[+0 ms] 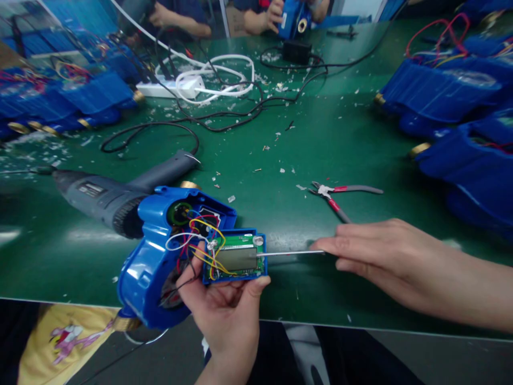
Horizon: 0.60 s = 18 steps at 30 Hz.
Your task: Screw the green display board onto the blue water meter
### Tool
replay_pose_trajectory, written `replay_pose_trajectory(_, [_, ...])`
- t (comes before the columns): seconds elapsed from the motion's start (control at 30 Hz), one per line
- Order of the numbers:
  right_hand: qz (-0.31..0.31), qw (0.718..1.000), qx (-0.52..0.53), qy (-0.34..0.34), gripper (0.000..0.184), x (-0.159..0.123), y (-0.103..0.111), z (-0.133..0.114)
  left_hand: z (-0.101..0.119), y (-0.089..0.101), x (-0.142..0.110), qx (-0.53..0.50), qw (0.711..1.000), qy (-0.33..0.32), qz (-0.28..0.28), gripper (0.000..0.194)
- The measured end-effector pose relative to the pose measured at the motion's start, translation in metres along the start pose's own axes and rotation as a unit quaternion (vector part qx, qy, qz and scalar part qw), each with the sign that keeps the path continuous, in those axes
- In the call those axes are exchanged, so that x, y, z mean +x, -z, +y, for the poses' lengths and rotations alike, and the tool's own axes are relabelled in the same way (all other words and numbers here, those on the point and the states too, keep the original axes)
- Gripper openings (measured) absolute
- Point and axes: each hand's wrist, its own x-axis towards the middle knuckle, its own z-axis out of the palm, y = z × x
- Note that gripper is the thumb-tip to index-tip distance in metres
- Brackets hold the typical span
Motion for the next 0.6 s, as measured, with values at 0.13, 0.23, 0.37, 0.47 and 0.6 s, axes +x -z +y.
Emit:
replay_pose_trajectory(0.13, [0.034, 0.988, 0.143, -0.048, 0.014, 0.004, -0.009, -0.009, 0.004, -0.004, 0.001, 0.023, 1.0, 0.001, 0.006, 0.078])
replay_pose_trajectory(0.23, [0.067, 0.972, 0.218, -0.06, 0.009, 0.021, -0.022, -0.024, 0.005, -0.006, 0.001, 0.037, 0.999, -0.019, 0.023, 0.073])
replay_pose_trajectory(0.37, [0.056, 0.971, 0.23, -0.028, 0.015, 0.04, -0.037, -0.041, 0.001, -0.002, 0.0, 0.066, 0.997, -0.039, -0.009, 0.07])
replay_pose_trajectory(0.47, [0.035, 0.985, 0.166, -0.024, 0.02, 0.042, -0.045, -0.046, -0.005, 0.001, -0.002, 0.077, 0.996, -0.032, -0.006, 0.07])
replay_pose_trajectory(0.6, [0.012, 0.997, 0.069, -0.019, 0.019, 0.04, -0.047, -0.049, -0.009, 0.003, -0.004, 0.079, 0.995, -0.056, 0.021, 0.074])
